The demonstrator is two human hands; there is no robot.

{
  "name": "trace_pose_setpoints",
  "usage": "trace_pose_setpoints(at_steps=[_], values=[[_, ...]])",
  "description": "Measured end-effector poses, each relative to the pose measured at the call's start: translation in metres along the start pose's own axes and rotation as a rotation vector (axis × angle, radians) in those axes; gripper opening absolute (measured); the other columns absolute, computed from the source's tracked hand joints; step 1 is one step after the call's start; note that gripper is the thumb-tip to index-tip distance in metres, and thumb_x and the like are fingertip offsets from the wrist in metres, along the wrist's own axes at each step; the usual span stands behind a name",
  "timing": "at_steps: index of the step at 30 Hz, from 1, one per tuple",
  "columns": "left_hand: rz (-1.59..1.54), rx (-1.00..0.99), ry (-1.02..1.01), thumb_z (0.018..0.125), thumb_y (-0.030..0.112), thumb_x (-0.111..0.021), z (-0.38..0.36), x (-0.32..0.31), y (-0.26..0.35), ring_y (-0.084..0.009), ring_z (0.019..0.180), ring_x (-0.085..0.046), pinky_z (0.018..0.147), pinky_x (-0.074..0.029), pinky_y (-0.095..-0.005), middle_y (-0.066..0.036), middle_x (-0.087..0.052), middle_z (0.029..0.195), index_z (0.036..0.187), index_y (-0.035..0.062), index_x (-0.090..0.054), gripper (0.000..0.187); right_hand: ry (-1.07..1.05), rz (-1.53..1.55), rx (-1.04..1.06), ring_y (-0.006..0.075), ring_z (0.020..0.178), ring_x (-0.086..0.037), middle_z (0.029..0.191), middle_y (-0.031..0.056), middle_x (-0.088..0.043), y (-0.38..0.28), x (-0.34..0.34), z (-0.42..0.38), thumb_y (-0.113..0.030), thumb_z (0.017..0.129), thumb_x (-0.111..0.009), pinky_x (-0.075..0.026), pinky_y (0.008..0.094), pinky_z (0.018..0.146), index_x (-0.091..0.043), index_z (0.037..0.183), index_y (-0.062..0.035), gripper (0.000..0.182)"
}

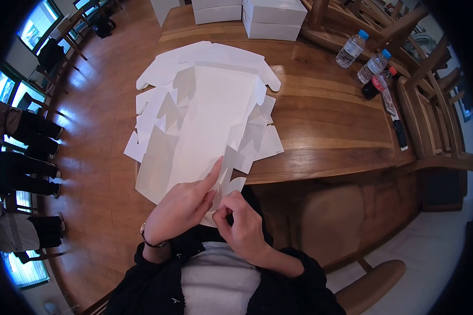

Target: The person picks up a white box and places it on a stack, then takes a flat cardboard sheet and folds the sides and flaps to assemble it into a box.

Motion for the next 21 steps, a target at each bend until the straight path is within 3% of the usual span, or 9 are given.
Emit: trace_pose_setpoints(at_steps=[4,7,10,19,21], values=[[-0.054,0.002,-0.019,0.09,-0.001,-0.057,0.0,0.002,0.003,-0.0413,0.072,-0.065,0.067,-0.05,-0.0491,-0.022,-0.065,0.079,0.162,-0.0049,-0.016,0.083,-0.033,-0.016,-0.041,0.0144,0.065,-0.055,0.081,0.0101,-0.054,0.002,0.001,0.002,0.013,0.089,-0.065,-0.049,0.0272,0.059,-0.04,0.111,-0.0013,0.037],[-0.045,-0.006,-0.017,0.09,-0.001,-0.057,0.001,0.002,0.002,-0.0412,0.073,-0.065,0.068,-0.05,-0.049,-0.022,-0.066,0.08,0.162,-0.0048,-0.015,0.083,-0.04,-0.024,-0.046,0.0149,0.065,-0.055,0.081,0.0106,-0.053,0.004,-0.001,0.003,0.012,0.09,-0.065,-0.049,0.0277,0.059,-0.04,0.111,-0.0014,0.035],[-0.049,-0.012,-0.008,0.09,-0.001,-0.058,0.001,0.002,0.001,-0.0411,0.074,-0.066,0.068,-0.051,-0.0487,-0.023,-0.066,0.081,0.162,-0.005,-0.014,0.084,-0.024,-0.029,-0.051,0.0206,0.065,-0.057,0.083,0.0093,-0.054,0.002,0.0,0.005,0.014,0.084,-0.069,-0.05,0.0313,0.059,-0.045,0.112,-0.0005,0.039],[-0.133,-0.009,-0.014,0.09,-0.002,-0.057,0.001,0.002,0.001,-0.0419,0.075,-0.066,0.07,-0.051,-0.0497,-0.024,-0.067,0.083,0.161,-0.0062,-0.014,0.083,-0.071,-0.03,0.008,0.0213,0.067,-0.058,0.084,0.0094,-0.054,-0.006,0.0,0.01,0.014,0.084,-0.07,-0.051,0.0324,0.06,-0.047,0.111,-0.0016,0.039],[-0.112,0.037,0.025,0.092,-0.003,-0.057,0.0,0.002,-0.003,-0.0426,0.076,-0.066,0.07,-0.051,-0.0483,-0.023,-0.067,0.083,0.162,-0.0001,-0.019,0.08,-0.028,-0.019,-0.022,0.0217,0.067,-0.059,0.083,0.0096,-0.054,0.002,0.001,0.007,0.014,0.084,-0.07,-0.051,0.0323,0.061,-0.047,0.11,-0.0015,0.038]])
Point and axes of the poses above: each hand's wrist, its own z-axis towards the middle knuckle, its own x-axis out of the back of the hand, y = z × x, the point moved 6 cm from there along z, towards the middle knuckle
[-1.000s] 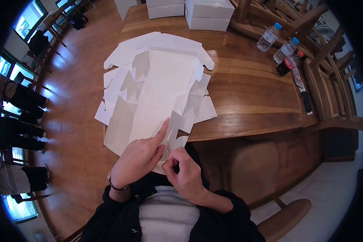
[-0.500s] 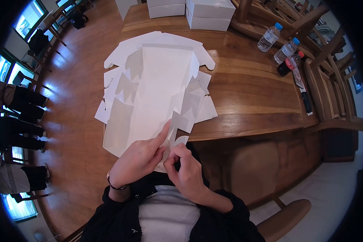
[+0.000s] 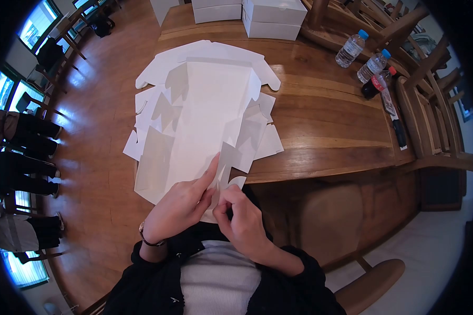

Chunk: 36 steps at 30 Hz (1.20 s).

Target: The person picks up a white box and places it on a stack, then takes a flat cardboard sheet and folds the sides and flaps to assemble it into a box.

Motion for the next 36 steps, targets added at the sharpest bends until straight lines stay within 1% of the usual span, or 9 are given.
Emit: trace_pose_setpoints(at_steps=[10,13,16,19,25,31,32,35,36], values=[[-0.08,-0.078,-0.033,0.097,0.001,-0.055,0.001,-0.007,0.005,-0.043,0.075,-0.065,0.07,-0.05,-0.0498,-0.025,-0.065,0.082,0.161,-0.0075,-0.013,0.077,-0.056,0.065,-0.117,0.0131,0.073,-0.053,0.089,0.009,-0.052,0.017,-0.003,-0.002,0.007,0.095,-0.064,-0.049,0.0274,0.064,-0.04,0.112,-0.0019,0.03],[-0.085,-0.052,-0.013,0.098,0.001,-0.054,0.001,-0.008,0.006,-0.0425,0.076,-0.065,0.071,-0.05,-0.0492,-0.025,-0.065,0.084,0.16,-0.0095,-0.012,0.076,-0.082,0.063,-0.183,0.0233,0.068,-0.06,0.088,0.0112,-0.057,0.021,-0.002,0.003,0.004,0.093,-0.068,-0.052,0.0339,0.065,-0.046,0.113,-0.0005,0.03],[-0.03,-0.075,0.059,0.098,0.003,-0.055,0.002,-0.008,0.009,-0.0406,0.079,-0.066,0.073,-0.051,-0.0486,-0.024,-0.065,0.086,0.159,-0.0114,-0.012,0.076,-0.073,0.128,-0.241,0.0201,0.074,-0.06,0.093,0.0112,-0.056,0.032,-0.008,-0.002,-0.001,0.1,-0.063,-0.053,0.0335,0.07,-0.044,0.119,-0.0006,0.027],[0.006,-0.031,0.093,0.101,0.004,-0.053,0.0,-0.006,0.013,-0.0431,0.086,-0.065,0.079,-0.05,-0.0464,-0.024,-0.066,0.094,0.161,-0.0048,-0.018,0.071,-0.077,0.373,-0.347,0.0159,0.085,-0.06,0.099,0.0099,-0.056,0.036,-0.009,-0.004,-0.005,0.106,-0.055,-0.052,0.0324,0.079,-0.042,0.126,-0.0008,0.024],[0.313,-0.069,0.061,0.099,0.009,-0.061,-0.005,-0.006,0.032,-0.0314,0.079,-0.065,0.078,-0.049,-0.0396,-0.016,-0.067,0.09,0.158,-0.008,-0.026,0.072,-0.079,0.689,-0.488,0.0143,0.103,-0.058,0.114,0.0102,-0.056,0.048,-0.005,-0.01,-0.003,0.108,-0.048,-0.048,0.0294,0.091,-0.039,0.131,-0.0015,0.025],[0.344,-0.07,0.165,0.091,0.0,-0.067,-0.026,0.018,0.033,-0.0274,0.075,-0.065,0.077,-0.048,-0.0387,-0.012,-0.065,0.08,0.141,-0.0045,-0.053,0.052,-0.039,0.354,-0.406,0.0176,0.109,-0.06,0.123,0.0112,-0.059,0.053,0.015,0.008,-0.001,0.104,-0.054,-0.048,0.0304,0.093,-0.044,0.13,-0.0013,0.028],[0.352,-0.053,0.239,0.088,-0.003,-0.067,-0.031,0.027,0.036,-0.0287,0.075,-0.065,0.077,-0.049,-0.0384,-0.012,-0.065,0.078,0.127,-0.002,-0.063,0.039,-0.003,0.317,-0.431,0.0193,0.11,-0.059,0.126,0.0118,-0.058,0.056,0.019,0.008,-0.001,0.1,-0.06,-0.048,0.032,0.093,-0.048,0.129,-0.0011,0.031],[0.403,-0.023,0.318,0.087,-0.003,-0.067,-0.043,0.045,0.024,-0.0318,0.076,-0.065,0.079,-0.049,-0.0392,-0.013,-0.066,0.079,0.119,-0.0016,-0.065,0.032,0.128,0.095,-0.332,0.02,0.113,-0.058,0.127,0.0133,-0.057,0.069,0.032,0.013,0.0,0.098,-0.063,-0.047,0.0325,0.094,-0.049,0.13,-0.0009,0.035],[0.382,0.003,0.358,0.087,-0.003,-0.067,-0.045,0.05,0.022,-0.0337,0.081,-0.065,0.081,-0.049,-0.0399,-0.013,-0.068,0.085,0.11,0.0004,-0.067,0.023,0.177,0.085,-0.325,0.0254,0.121,-0.054,0.136,0.0156,-0.052,0.078,0.035,0.012,-0.004,0.095,-0.069,-0.046,0.0369,0.096,-0.049,0.132,-0.0025,0.043]])
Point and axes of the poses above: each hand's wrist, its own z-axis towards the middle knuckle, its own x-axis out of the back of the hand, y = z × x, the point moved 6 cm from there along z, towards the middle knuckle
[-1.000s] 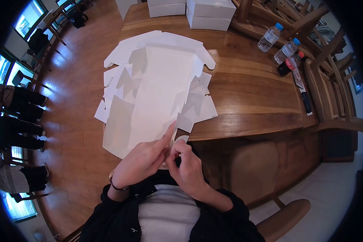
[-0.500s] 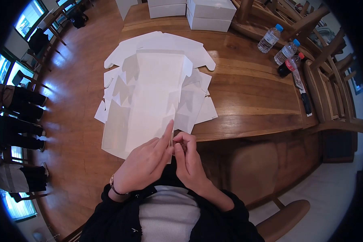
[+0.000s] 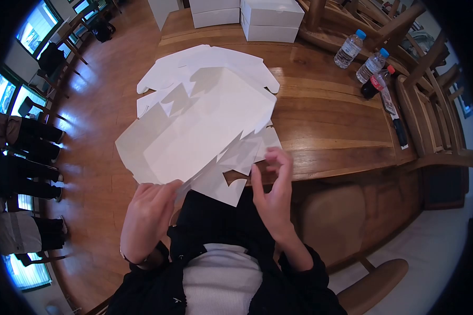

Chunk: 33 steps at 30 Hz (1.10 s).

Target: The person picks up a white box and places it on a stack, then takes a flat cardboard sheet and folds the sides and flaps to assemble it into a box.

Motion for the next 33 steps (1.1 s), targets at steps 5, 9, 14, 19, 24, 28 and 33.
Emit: trace_pose_setpoints(at_steps=[5,9,14,19,24,28,33], values=[[-0.034,0.077,0.035,0.091,0.001,-0.067,-0.002,-0.007,-0.02,-0.0339,0.086,-0.062,0.082,-0.047,-0.0392,-0.012,-0.07,0.091,0.104,0.0026,-0.067,0.014,0.106,-0.62,0.522,0.0375,0.138,-0.042,0.154,0.0141,-0.039,-0.026,-0.004,0.015,-0.02,0.09,-0.08,-0.037,0.0489,0.112,-0.06,0.128,-0.0129,0.043],[-0.048,0.066,0.045,0.093,0.001,-0.066,-0.001,-0.014,-0.024,-0.0337,0.08,-0.06,0.083,-0.044,-0.0379,-0.013,-0.07,0.091,0.104,0.0019,-0.067,0.011,0.0,-0.705,0.608,0.0366,0.145,-0.037,0.155,0.0053,-0.042,-0.044,-0.012,0.039,-0.025,0.087,-0.081,-0.019,0.0646,0.123,-0.068,0.119,-0.0185,0.035],[-0.047,0.063,0.1,0.094,0.002,-0.066,0.002,-0.015,-0.028,-0.0335,0.077,-0.058,0.083,-0.043,-0.0383,-0.014,-0.07,0.09,0.103,0.0007,-0.067,0.009,-0.273,-0.686,0.664,0.0208,0.131,-0.054,0.113,-0.0063,-0.066,-0.047,-0.019,0.065,-0.021,0.087,-0.078,-0.005,0.0775,0.12,-0.072,0.101,-0.0164,0.017],[-0.026,0.07,0.124,0.094,0.005,-0.067,0.002,-0.017,-0.033,-0.0335,0.076,-0.058,0.083,-0.042,-0.0386,-0.015,-0.07,0.089,0.101,0.0009,-0.067,0.008,-0.295,-0.632,0.791,0.0136,0.114,-0.063,0.085,-0.0059,-0.064,-0.072,-0.029,0.052,-0.015,0.086,-0.075,-0.007,0.0787,0.12,-0.073,0.093,-0.0143,0.008],[-0.022,0.034,0.114,0.095,0.005,-0.067,0.003,-0.018,-0.033,-0.0324,0.077,-0.06,0.083,-0.04,-0.0385,-0.014,-0.07,0.09,0.1,0.0018,-0.067,0.007,-0.292,-0.724,0.934,0.0111,0.109,-0.063,0.084,-0.0074,-0.065,-0.088,-0.045,0.036,-0.014,0.08,-0.076,-0.014,0.078,0.122,-0.075,0.094,-0.0178,0.015],[-0.012,0.024,0.102,0.095,0.006,-0.067,0.003,-0.016,-0.03,-0.0314,0.078,-0.062,0.083,-0.04,-0.0387,-0.013,-0.068,0.088,0.1,0.0021,-0.066,0.007,-0.293,-0.747,0.985,0.01,0.108,-0.062,0.083,-0.0075,-0.064,-0.09,-0.052,0.035,-0.014,0.079,-0.075,-0.018,0.0774,0.122,-0.076,0.096,-0.0174,0.017],[0.021,-0.013,0.095,0.096,0.005,-0.065,0.006,-0.019,-0.026,-0.0287,0.083,-0.062,0.083,-0.04,-0.04,-0.011,-0.065,0.087,0.1,0.0023,-0.063,0.005,-0.328,-0.851,1.069,0.0085,0.107,-0.062,0.085,-0.0067,-0.063,-0.1,-0.059,0.027,-0.014,0.083,-0.074,-0.021,0.0763,0.122,-0.077,0.096,-0.0171,0.014]])
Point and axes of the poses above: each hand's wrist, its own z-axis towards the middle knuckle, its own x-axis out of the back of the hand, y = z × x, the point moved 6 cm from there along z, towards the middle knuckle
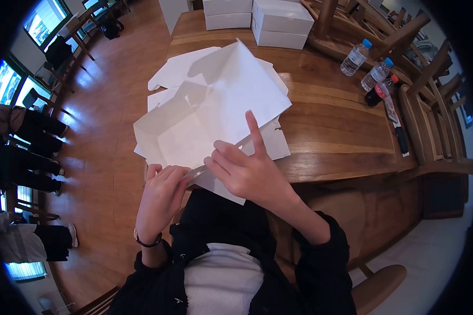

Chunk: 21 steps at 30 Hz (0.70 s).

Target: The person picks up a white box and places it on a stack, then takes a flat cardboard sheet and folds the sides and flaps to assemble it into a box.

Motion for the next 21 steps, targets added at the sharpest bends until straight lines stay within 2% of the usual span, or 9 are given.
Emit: trace_pose_setpoints(at_steps=[9,12,15,18,21], values=[[-0.022,-0.016,0.004,0.095,0.004,-0.064,0.0,0.0,-0.001,-0.0281,0.084,-0.062,0.084,-0.04,-0.0391,-0.011,-0.064,0.087,0.099,0.0021,-0.062,0.005,-0.008,-0.087,0.117,0.0078,0.107,-0.062,0.086,-0.0075,-0.064,-0.011,0.0,0.002,-0.019,0.085,-0.074,-0.024,0.0742,0.122,-0.078,0.096,-0.0173,0.011],[-0.038,-0.025,0.01,0.095,0.003,-0.064,-0.001,0.0,-0.002,-0.028,0.084,-0.061,0.083,-0.04,-0.0391,-0.011,-0.063,0.087,0.099,0.0022,-0.062,0.005,0.082,-0.02,0.091,0.008,0.108,-0.061,0.082,-0.0066,-0.061,-0.005,0.001,0.003,-0.017,0.085,-0.07,-0.024,0.0686,0.125,-0.073,0.089,-0.0134,0.006],[-0.03,-0.034,0.006,0.094,0.002,-0.064,0.001,0.0,-0.001,-0.028,0.084,-0.061,0.083,-0.04,-0.039,-0.011,-0.063,0.086,0.098,0.0024,-0.062,0.005,0.126,0.045,0.072,0.0079,0.107,-0.061,0.082,-0.0071,-0.061,0.001,-0.003,-0.001,-0.016,0.085,-0.07,-0.025,0.0662,0.125,-0.074,0.088,-0.0146,0.005],[-0.039,-0.015,-0.034,0.093,0.003,-0.066,0.003,-0.001,0.0,-0.0298,0.084,-0.062,0.084,-0.041,-0.0393,-0.012,-0.066,0.089,0.098,0.0015,-0.065,0.006,0.067,-0.005,0.112,0.0077,0.106,-0.062,0.087,-0.0098,-0.067,0.0,-0.006,-0.005,-0.019,0.084,-0.074,-0.026,0.0678,0.124,-0.08,0.101,-0.0209,0.018],[-0.039,-0.004,-0.052,0.093,0.003,-0.067,0.003,-0.002,0.0,-0.0304,0.085,-0.063,0.085,-0.041,-0.0395,-0.013,-0.068,0.09,0.099,0.0011,-0.066,0.006,0.045,-0.071,0.193,0.0074,0.105,-0.061,0.088,-0.0107,-0.068,-0.006,-0.003,-0.001,-0.02,0.083,-0.074,-0.026,0.0659,0.124,-0.08,0.1,-0.0221,0.018]])
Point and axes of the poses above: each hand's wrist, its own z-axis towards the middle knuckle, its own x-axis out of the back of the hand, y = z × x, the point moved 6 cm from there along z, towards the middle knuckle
